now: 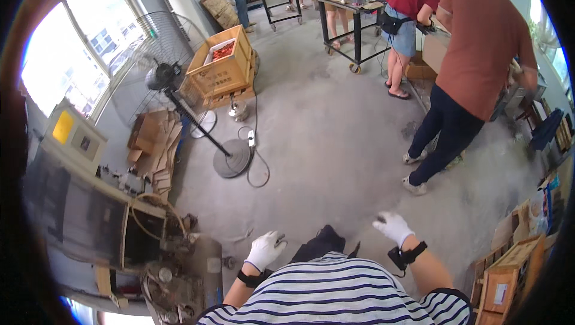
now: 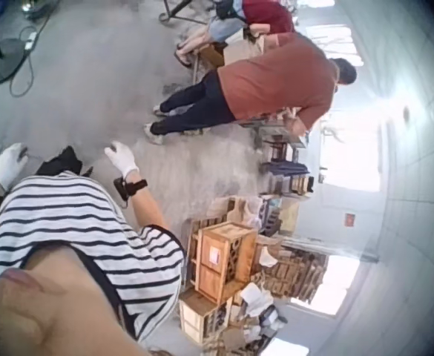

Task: Packing finished metal motor components into wooden crates with cardboard separators.

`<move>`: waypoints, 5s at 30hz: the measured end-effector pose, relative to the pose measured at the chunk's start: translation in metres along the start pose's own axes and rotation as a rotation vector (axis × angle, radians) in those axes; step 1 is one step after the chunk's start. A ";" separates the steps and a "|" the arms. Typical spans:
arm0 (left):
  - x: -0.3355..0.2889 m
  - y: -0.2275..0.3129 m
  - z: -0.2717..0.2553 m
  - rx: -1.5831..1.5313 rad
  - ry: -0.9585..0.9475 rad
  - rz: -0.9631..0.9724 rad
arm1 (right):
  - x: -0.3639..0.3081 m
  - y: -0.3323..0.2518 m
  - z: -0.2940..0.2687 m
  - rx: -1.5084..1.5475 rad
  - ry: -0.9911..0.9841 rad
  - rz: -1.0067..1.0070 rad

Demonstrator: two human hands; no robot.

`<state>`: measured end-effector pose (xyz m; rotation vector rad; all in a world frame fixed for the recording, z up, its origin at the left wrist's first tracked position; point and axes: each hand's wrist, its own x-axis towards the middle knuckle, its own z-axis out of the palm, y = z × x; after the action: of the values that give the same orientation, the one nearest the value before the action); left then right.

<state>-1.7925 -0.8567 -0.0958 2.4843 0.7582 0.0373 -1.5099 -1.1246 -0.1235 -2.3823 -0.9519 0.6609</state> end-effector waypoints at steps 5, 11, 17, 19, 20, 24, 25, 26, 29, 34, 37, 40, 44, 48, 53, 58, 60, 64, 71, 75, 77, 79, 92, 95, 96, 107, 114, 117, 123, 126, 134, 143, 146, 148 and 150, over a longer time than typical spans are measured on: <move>0.203 0.023 -0.056 0.063 0.020 0.313 | 0.069 -0.004 -0.036 0.033 -0.202 0.282; 0.388 0.040 -0.091 0.032 0.087 0.334 | 0.186 0.034 -0.053 0.067 -0.145 0.314; 0.522 0.021 -0.079 0.067 -0.008 0.211 | 0.367 0.025 -0.122 0.009 -0.131 0.285; 0.548 0.024 -0.086 0.041 -0.025 0.201 | 0.411 0.031 -0.159 -0.029 -0.004 0.272; 0.569 0.026 -0.089 0.011 -0.016 0.189 | 0.434 0.042 -0.171 -0.080 0.074 0.235; 0.664 0.024 -0.082 0.032 -0.121 0.253 | 0.502 0.027 -0.234 0.079 0.226 0.345; 0.690 0.033 -0.081 0.020 -0.171 0.270 | 0.504 0.031 -0.234 0.087 0.250 0.364; 0.714 0.042 -0.079 0.015 -0.222 0.284 | 0.499 0.034 -0.230 0.116 0.283 0.429; 0.806 0.089 -0.055 0.113 -0.308 0.542 | 0.492 0.052 -0.223 0.261 0.404 0.549; 0.903 0.212 -0.019 0.076 -0.466 0.901 | 0.446 0.064 -0.190 0.453 0.359 0.912; 0.928 0.304 0.012 0.032 -0.551 0.988 | 0.425 0.090 -0.187 0.506 0.534 0.982; 0.933 0.379 0.061 -0.024 -0.569 1.083 | 0.407 0.124 -0.199 0.556 0.572 1.091; 0.923 0.468 0.130 -0.113 -0.644 1.057 | 0.386 0.198 -0.237 0.604 0.630 1.089; 0.921 0.550 0.173 -0.156 -0.667 1.089 | 0.375 0.264 -0.321 0.644 0.652 1.080; 0.967 0.641 0.211 -0.168 -0.639 1.077 | 0.405 0.341 -0.457 0.648 0.691 0.842; 1.062 0.724 0.276 -0.585 -0.675 0.811 | 0.485 0.378 -0.593 0.573 0.711 0.687; 1.106 0.765 0.305 -0.745 -0.764 0.584 | 0.521 0.401 -0.625 0.524 0.723 0.600; 1.200 0.833 0.361 -0.818 -0.657 0.393 | 0.612 0.452 -0.688 0.240 0.733 0.504; 1.293 0.904 0.442 -1.282 -0.991 -0.009 | 0.768 0.539 -0.813 -0.050 1.085 0.572; 1.305 0.908 0.436 -1.177 -1.013 -0.032 | 0.810 0.570 -0.806 -0.168 0.847 0.717; 1.311 0.916 0.447 -1.259 -1.196 -0.155 | 0.808 0.581 -0.806 -0.228 0.878 0.691; 1.326 0.906 0.450 -1.257 -1.298 -0.250 | 0.811 0.577 -0.814 -0.087 0.736 0.775; 1.265 0.949 0.422 -0.751 -1.037 0.259 | 0.673 0.582 -0.802 1.239 1.026 0.664; 1.236 0.971 0.422 -1.015 -1.329 -0.001 | 0.651 0.591 -0.785 1.211 1.043 0.754; 1.228 0.979 0.416 -0.998 -1.376 -0.034 | 0.643 0.593 -0.778 1.221 1.080 0.780; 1.174 0.971 0.405 -0.796 -1.256 0.371 | 0.606 0.613 -0.695 0.679 1.396 1.320; 1.190 0.946 0.387 -0.716 -1.378 0.490 | 0.580 0.590 -0.701 1.244 1.306 0.643; 1.186 0.951 0.377 -0.581 -1.437 0.461 | 0.576 0.582 -0.699 1.424 1.302 0.463; 1.179 0.958 0.362 -0.595 -1.450 0.234 | 0.576 0.575 -0.701 1.569 1.022 0.501; 1.185 0.950 0.368 -0.674 -1.477 0.115 | 0.595 0.576 -0.710 1.597 1.125 0.547; 1.140 0.964 0.336 -0.556 -1.411 0.212 | 0.579 0.569 -0.701 1.632 1.231 0.585; 0.982 0.972 0.304 -0.412 -1.722 0.436 | 0.424 0.446 -0.661 1.679 1.558 0.691; 0.899 0.960 0.311 -0.301 -1.836 0.504 | 0.363 0.411 -0.609 1.529 1.692 0.798; 0.837 0.943 0.317 -0.224 -1.887 0.526 | 0.316 0.389 -0.567 1.454 1.706 0.900; 0.777 0.924 0.324 -0.245 -1.955 0.338 | 0.279 0.376 -0.528 1.395 1.881 0.914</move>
<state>-0.6099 -1.2510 -0.0057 1.2790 -0.4934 -1.6747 -0.8347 -1.2974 -0.0141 -0.9651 1.1028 -0.6188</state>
